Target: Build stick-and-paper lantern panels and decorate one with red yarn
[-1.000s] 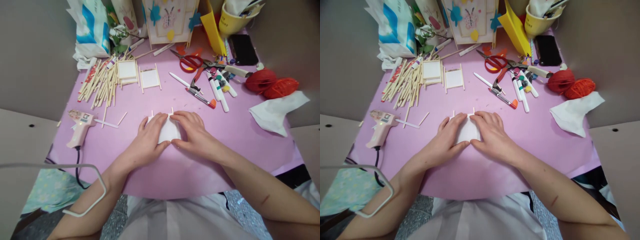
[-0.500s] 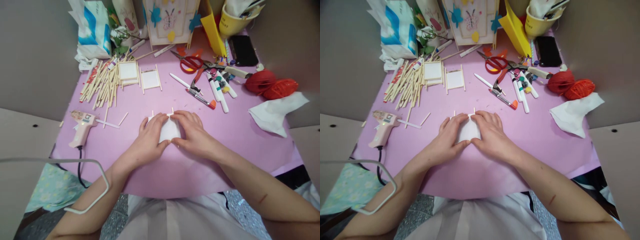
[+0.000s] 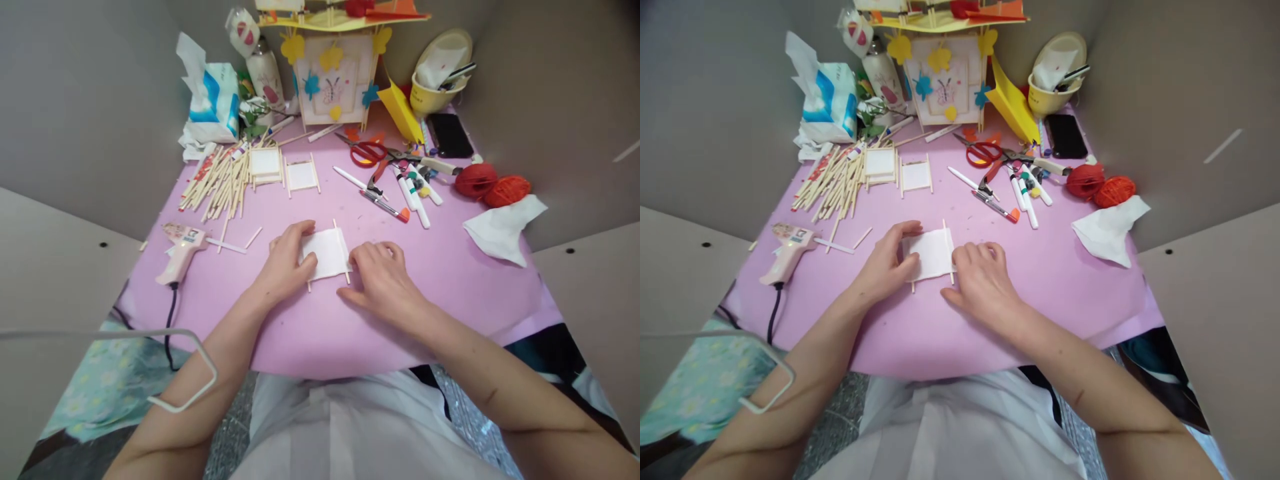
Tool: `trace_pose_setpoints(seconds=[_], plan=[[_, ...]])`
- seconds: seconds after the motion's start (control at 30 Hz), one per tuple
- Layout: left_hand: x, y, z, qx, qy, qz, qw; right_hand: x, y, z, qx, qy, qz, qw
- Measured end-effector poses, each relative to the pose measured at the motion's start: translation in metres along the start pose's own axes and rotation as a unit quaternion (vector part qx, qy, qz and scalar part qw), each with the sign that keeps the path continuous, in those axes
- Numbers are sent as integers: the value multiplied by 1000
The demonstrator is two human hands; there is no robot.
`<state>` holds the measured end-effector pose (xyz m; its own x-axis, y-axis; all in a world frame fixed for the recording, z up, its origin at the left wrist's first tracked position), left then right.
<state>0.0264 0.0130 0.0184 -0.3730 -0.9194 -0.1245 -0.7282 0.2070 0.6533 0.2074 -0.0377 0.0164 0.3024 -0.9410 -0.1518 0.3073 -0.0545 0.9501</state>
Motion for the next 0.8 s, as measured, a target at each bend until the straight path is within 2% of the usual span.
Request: trace_pose_setpoints(seconds=[0.13, 0.27, 0.43, 0.57, 0.63, 0.7, 0.8], plan=[[-1, 2, 6, 5, -9, -27, 1000, 2, -2, 3, 6, -20, 9, 1000], [-1, 6, 15, 31, 17, -52, 998, -13, 4, -8, 20, -26, -4, 999], [1, 9, 18, 88, 59, -59, 993, -67, 8, -37, 5, -17, -45, 999], [4, 11, 14, 30, 63, -79, 994, -103, 4, -52, -32, 30, -83, 996], [6, 13, 11, -27, 47, -107, 993, -104, 3, -56, -38, 32, -93, 994], [7, 12, 8, -80, 29, -121, 989, -93, 5, -57, -40, 35, -103, 993], [9, 4, 3, -142, 10, -86, 986, -66, 8, -55, -12, 56, -90, 994]])
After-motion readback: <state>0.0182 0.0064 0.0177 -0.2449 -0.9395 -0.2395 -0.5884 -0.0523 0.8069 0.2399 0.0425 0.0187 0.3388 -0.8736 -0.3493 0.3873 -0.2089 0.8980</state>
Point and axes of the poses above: each hand's wrist, its own x-axis away from the middle knuckle, its own y-axis out of the back of the hand, z = x × y, the point moved 3 cm from there along -x, towards the middle knuckle, and after that the axes turned 8 degrees about x, right-handed, at the moved point
